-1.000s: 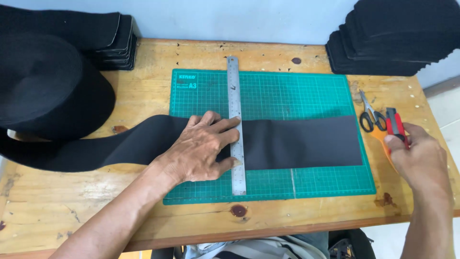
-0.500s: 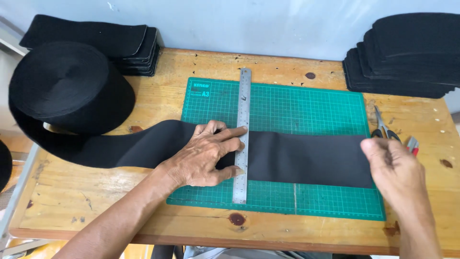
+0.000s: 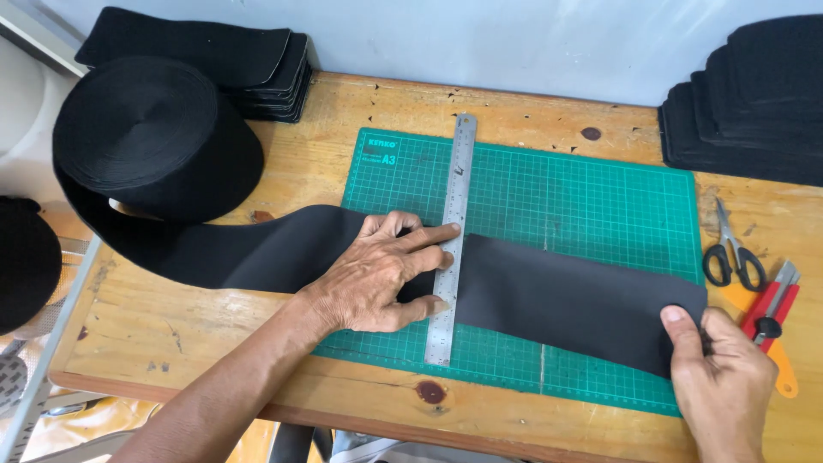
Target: The person measures and cuts a strip of black fabric on a green cutting mat using a metal ruler and a red utility knife. They align the ruler, make straight cuts, and reposition the fabric to trim the edges precisely.
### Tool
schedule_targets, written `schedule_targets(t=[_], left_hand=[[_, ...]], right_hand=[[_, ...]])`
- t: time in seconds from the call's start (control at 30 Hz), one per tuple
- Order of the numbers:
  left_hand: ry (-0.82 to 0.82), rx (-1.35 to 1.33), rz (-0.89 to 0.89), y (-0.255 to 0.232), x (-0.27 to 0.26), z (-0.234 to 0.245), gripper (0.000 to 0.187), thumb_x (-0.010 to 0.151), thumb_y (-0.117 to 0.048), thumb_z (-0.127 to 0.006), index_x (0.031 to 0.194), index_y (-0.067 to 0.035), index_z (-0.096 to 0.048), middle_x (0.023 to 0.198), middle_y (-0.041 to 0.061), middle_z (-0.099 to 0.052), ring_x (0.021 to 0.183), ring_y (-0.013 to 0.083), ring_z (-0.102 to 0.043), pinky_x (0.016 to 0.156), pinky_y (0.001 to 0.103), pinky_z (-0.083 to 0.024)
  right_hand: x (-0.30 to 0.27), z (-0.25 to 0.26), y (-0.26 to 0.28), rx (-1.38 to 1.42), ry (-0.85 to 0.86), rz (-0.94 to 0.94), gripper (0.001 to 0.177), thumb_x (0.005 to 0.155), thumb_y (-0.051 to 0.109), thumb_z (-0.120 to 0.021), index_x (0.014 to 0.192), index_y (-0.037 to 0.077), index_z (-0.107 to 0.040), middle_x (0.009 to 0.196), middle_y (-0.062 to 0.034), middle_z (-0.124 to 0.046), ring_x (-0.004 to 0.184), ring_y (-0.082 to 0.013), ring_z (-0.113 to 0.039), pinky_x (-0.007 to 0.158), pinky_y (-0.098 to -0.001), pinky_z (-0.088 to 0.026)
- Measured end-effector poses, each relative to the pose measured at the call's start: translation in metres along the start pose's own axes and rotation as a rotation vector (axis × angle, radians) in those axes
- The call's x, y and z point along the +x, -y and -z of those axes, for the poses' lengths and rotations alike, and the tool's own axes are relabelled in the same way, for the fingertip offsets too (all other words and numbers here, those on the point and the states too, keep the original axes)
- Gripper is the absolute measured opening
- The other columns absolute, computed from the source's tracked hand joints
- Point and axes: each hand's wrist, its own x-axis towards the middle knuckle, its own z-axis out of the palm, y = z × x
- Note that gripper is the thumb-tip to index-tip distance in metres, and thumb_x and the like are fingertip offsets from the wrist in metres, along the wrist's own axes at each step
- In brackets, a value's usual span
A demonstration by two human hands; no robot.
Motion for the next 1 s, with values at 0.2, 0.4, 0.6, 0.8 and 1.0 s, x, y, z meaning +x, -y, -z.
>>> schedule_targets(t=[0.2, 0.4, 0.6, 0.8, 1.0], left_hand=[[-0.004, 0.000, -0.019, -0.001, 0.000, 0.002, 0.037, 0.088, -0.043, -0.068, 0.113, -0.017, -0.061, 0.157, 0.009, -0.051, 0.123, 0.0369, -0.046, 0.082, 0.050, -0.036], [0.007, 0.014, -0.023, 0.003, -0.001, -0.002, 0.039, 0.088, -0.044, -0.069, 0.115, -0.018, -0.061, 0.157, 0.008, -0.051, 0.125, 0.0385, -0.045, 0.083, 0.052, -0.036], [-0.008, 0.024, -0.056, 0.004, 0.000, 0.001, 0.039, 0.092, -0.045, -0.066, 0.117, -0.016, -0.061, 0.156, 0.009, -0.050, 0.122, 0.0356, -0.048, 0.083, 0.051, -0.035], [-0.214, 0.311, 0.011, 0.004, -0.009, -0.004, 0.078, 0.101, -0.067, -0.033, 0.149, -0.008, -0.046, 0.154, 0.018, -0.052, 0.128, 0.0414, -0.052, 0.103, 0.056, -0.036], [-0.185, 0.419, 0.211, 0.017, -0.011, 0.002, 0.081, 0.093, -0.076, -0.041, 0.143, -0.013, -0.053, 0.135, 0.012, -0.053, 0.103, 0.0357, -0.052, 0.073, 0.055, -0.042]], right_hand=[[-0.003, -0.002, -0.010, -0.016, -0.034, 0.060, 0.057, 0.113, 0.016, -0.065, 0.071, 0.005, -0.028, 0.066, -0.0018, -0.021, 0.065, -0.0157, -0.024, 0.061, -0.0361, -0.026], [-0.009, -0.003, -0.062, 0.038, -0.141, 0.028, 0.044, 0.126, 0.011, -0.069, 0.089, -0.003, -0.051, 0.076, -0.0067, -0.041, 0.077, -0.0183, -0.041, 0.073, -0.0358, -0.037], [-0.006, -0.009, -0.072, 0.086, -0.253, 0.016, 0.036, 0.133, 0.007, -0.069, 0.100, -0.006, -0.060, 0.085, -0.0060, -0.047, 0.085, -0.0152, -0.043, 0.075, -0.0356, -0.038], [-0.008, -0.025, -0.096, 0.189, -0.379, 0.134, 0.016, 0.131, -0.005, -0.068, 0.143, -0.016, -0.067, 0.104, -0.0192, -0.064, 0.091, -0.0224, -0.057, 0.082, -0.0366, -0.049], [-0.002, -0.020, -0.053, 0.302, -0.346, 0.102, 0.039, 0.115, -0.020, -0.054, 0.152, -0.016, -0.040, 0.136, -0.0426, -0.053, 0.104, -0.0482, -0.062, 0.045, -0.0472, -0.053]])
